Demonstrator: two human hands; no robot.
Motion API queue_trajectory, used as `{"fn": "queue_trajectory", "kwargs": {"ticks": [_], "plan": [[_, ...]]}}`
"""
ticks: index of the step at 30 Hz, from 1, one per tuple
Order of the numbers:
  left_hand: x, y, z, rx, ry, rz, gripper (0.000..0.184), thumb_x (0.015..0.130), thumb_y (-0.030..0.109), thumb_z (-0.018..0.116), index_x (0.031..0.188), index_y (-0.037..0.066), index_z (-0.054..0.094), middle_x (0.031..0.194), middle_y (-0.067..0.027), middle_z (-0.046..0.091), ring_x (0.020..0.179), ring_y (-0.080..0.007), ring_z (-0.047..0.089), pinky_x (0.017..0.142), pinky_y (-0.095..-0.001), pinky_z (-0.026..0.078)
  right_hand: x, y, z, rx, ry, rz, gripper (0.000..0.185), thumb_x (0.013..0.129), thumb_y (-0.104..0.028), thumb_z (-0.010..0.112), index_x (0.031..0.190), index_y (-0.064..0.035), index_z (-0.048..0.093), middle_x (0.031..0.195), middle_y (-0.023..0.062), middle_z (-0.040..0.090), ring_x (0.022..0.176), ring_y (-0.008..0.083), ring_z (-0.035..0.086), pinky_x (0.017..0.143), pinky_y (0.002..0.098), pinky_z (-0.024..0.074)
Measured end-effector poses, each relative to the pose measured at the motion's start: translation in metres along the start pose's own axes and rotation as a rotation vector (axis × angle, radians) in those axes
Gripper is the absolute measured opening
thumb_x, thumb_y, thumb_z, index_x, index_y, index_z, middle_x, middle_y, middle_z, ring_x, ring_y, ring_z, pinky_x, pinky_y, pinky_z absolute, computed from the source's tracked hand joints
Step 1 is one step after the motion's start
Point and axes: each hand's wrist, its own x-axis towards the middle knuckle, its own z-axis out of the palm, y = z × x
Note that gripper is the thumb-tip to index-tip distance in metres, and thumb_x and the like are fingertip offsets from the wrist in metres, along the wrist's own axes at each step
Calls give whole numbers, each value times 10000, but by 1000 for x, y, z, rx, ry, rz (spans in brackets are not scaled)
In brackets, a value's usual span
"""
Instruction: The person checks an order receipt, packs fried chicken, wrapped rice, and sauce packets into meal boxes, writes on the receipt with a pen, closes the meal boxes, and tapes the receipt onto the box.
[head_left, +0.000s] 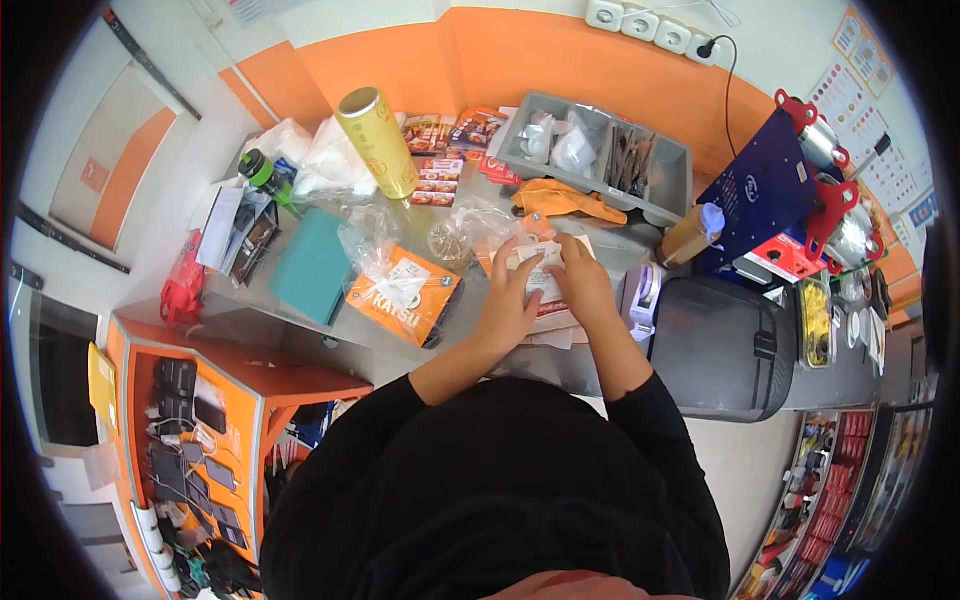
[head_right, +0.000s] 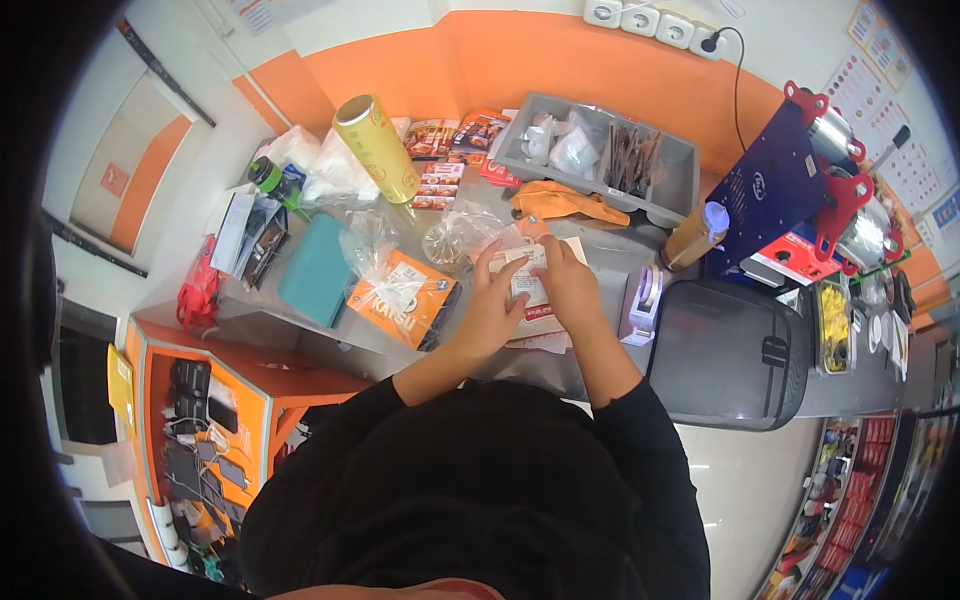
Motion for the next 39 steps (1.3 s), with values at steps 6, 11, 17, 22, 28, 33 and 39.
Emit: {"fn": "queue_trajectory", "kwargs": {"ticks": [6, 11, 17, 22, 28, 33, 39], "plan": [[-16, -11, 6, 654, -20, 108, 525, 935, 250, 563, 1448, 154, 500, 1546, -62, 414, 1384, -347, 383, 1108, -610, 217, -4, 1, -9, -356, 23, -196, 295, 815, -266, 765, 1048, -117, 664, 1113, 112, 615, 965, 327, 649, 791, 453, 512], [-15, -11, 5, 663, -46, 45, 520, 933, 245, 567, 1443, 168, 512, 1538, -40, 435, 1452, -331, 327, 1135, -589, 220, -35, 34, -32, -119, 302, 39, 171, 899, -187, 695, 1015, -69, 656, 1123, 123, 617, 937, 349, 649, 756, 461, 504], [-13, -6, 3, 662, -102, 88, 526, 902, 209, 586, 1415, 322, 557, 1504, -110, 448, 1449, -399, 308, 1072, -724, 185, -151, 121, -54, -208, 343, 547, 144, 969, -136, 605, 1081, -48, 619, 922, 167, 624, 710, 291, 651, 632, 408, 496], [-7, 3, 1, 727, -240, 33, 561, 890, 160, 573, 1407, 378, 564, 1536, -171, 347, 1450, -493, 233, 1042, -792, 190, -168, 113, -42, 630, 274, 1088, 405, 1052, -319, 498, 1412, -140, 453, 976, 103, 561, 649, 229, 705, 542, 346, 613], [-7, -1, 0, 605, -256, 33, 553, 877, 134, 577, 1390, 340, 589, 1512, -187, 337, 1440, -532, 200, 1056, -785, 210, -146, 120, -32, 815, 273, 1178, 273, 1058, -331, 489, 1275, -167, 465, 1162, 89, 523, 786, 280, 715, 619, 413, 613], [-7, -15, 2, 484, -178, 204, 531, 860, 100, 593, 1362, 271, 623, 1473, -225, 360, 1416, -555, 197, 1137, -695, 196, -142, 130, -30, 859, 235, 1236, 213, 1056, -345, 498, 1189, -184, 456, 1201, 61, 526, 926, 290, 706, 727, 515, 585], [-7, -6, 0, 497, -160, 237, 537, 846, 58, 596, 1354, 229, 628, 1430, -270, 373, 1380, -559, 226, 1178, -617, 187, -144, 139, -30, 884, 235, 1261, 277, 1048, -392, 511, 1220, -181, 459, 1244, 56, 525, 1011, 303, 699, 800, 637, 530]]}}
